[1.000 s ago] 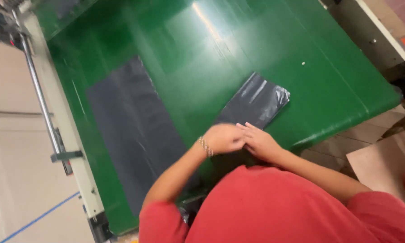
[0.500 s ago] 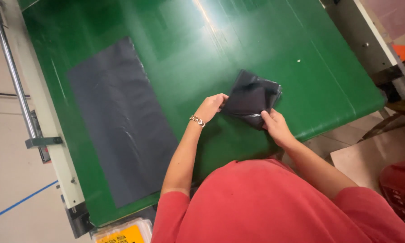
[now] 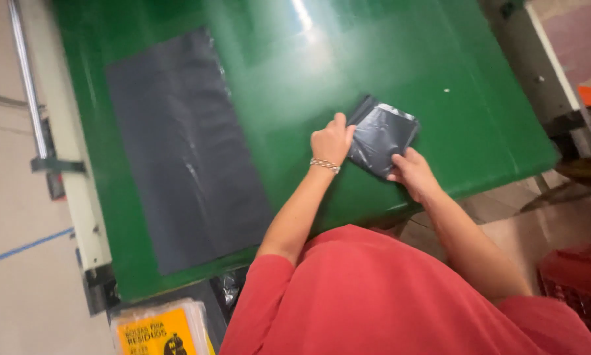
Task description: Folding plastic bags from a conveyor belt and stacking them into a plastic crate.
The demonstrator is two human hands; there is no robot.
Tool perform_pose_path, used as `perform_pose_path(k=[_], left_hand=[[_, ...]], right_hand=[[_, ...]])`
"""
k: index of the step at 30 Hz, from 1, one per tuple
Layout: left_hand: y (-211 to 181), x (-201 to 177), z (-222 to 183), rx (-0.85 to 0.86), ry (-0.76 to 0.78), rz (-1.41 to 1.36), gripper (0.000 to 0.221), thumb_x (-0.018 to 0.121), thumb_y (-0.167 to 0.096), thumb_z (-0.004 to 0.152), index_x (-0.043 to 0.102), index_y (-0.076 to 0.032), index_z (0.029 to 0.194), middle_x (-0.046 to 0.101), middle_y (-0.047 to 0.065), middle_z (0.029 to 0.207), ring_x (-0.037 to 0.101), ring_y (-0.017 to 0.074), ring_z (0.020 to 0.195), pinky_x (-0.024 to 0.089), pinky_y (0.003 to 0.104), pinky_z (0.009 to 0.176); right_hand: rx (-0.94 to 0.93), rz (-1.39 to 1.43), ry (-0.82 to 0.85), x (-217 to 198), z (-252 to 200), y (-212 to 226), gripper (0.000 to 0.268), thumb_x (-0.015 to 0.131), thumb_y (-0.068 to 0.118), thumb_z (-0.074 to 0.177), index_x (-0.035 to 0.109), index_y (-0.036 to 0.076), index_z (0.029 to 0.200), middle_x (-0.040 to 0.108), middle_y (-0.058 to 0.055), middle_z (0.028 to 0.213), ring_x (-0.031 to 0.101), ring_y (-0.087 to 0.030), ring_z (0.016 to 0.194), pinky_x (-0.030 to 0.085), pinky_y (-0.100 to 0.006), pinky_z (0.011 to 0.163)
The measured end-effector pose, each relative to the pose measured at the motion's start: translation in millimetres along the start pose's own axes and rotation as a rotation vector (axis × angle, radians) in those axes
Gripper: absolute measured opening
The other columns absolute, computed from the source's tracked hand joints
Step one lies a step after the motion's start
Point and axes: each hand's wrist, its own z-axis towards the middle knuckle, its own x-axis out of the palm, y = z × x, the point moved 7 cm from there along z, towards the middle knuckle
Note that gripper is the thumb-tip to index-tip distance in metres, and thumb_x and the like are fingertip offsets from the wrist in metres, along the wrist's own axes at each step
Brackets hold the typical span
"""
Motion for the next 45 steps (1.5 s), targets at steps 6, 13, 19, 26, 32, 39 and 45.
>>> perform_pose_path(k=[6,13,19,26,32,39,45], left_hand=[[42,-68,-35,-0.043,-0.139,0.003,0.042,0.061,-0.058,0.084,0.056,-0.018,0.096,0.060,0.000,0.085,0.061,0.0233,0.076,0.047,0.040,0.056],[113,-196,-181,0.047,-0.038,-0.045,0.082,0.041,-0.079,0.086,0.052,-0.010,0.131,0.054,0.012,0.137,0.043,0.0307,0.141,0.034,0.056,0.111],[169,-211,-265,-0.067,0.207,-0.015,0.107,0.060,-0.082,0.068,0.044,-0.008,0.145,0.037,0.016,0.158,0.029,0.0362,0.150,0.027,0.065,0.115],[180,-190,-266,-0.094,0.133,-0.073,0.076,0.061,-0.067,0.080,0.053,-0.013,0.133,0.047,0.007,0.150,0.033,0.0328,0.148,0.031,0.063,0.115],[207,-162,-270,-0.098,-0.112,-0.122,0.014,0.059,-0.035,0.092,0.060,-0.030,0.106,0.062,-0.014,0.111,0.057,0.0085,0.124,0.044,0.036,0.106],[274,-230,-293,-0.033,0.013,0.011,0.050,0.066,-0.041,0.085,0.055,-0.018,0.128,0.055,0.004,0.138,0.046,0.0260,0.137,0.040,0.048,0.105],[377,-261,-328,-0.110,-0.039,0.127,0.027,0.056,-0.018,0.087,0.065,-0.027,0.111,0.065,-0.006,0.111,0.061,0.0156,0.116,0.049,0.033,0.090]], right_hand=[[-0.490,-0.344,-0.128,15,-88,76,0.043,0.062,0.009,0.101,0.038,-0.009,0.131,0.055,-0.021,0.098,0.061,-0.033,0.078,0.053,-0.045,0.072],[-0.393,0.011,0.501,205,-158,56,0.045,0.055,0.002,0.095,0.042,-0.001,0.137,0.051,-0.019,0.121,0.057,-0.037,0.121,0.053,-0.056,0.094],[-0.167,0.098,0.752,307,-167,26,0.061,0.055,0.017,0.091,0.036,0.005,0.148,0.049,-0.014,0.143,0.045,-0.030,0.139,0.053,-0.048,0.096],[-0.213,0.221,0.741,337,-164,40,0.064,0.048,0.000,0.087,0.038,0.011,0.149,0.051,-0.005,0.145,0.048,-0.023,0.138,0.057,-0.038,0.093],[-1.377,-1.050,0.469,367,-189,64,0.098,0.077,-0.007,0.054,0.049,0.005,0.147,0.051,-0.013,0.144,0.045,-0.036,0.139,0.035,-0.051,0.116],[-1.445,-0.874,0.392,376,-204,97,0.040,0.063,-0.010,0.080,0.075,0.020,0.103,0.076,0.006,0.105,0.069,-0.020,0.113,0.037,-0.047,0.117],[-1.394,-0.864,0.357,367,-206,90,0.053,0.058,-0.015,0.069,0.078,0.023,0.101,0.077,0.001,0.102,0.072,-0.025,0.103,0.052,-0.044,0.101]])
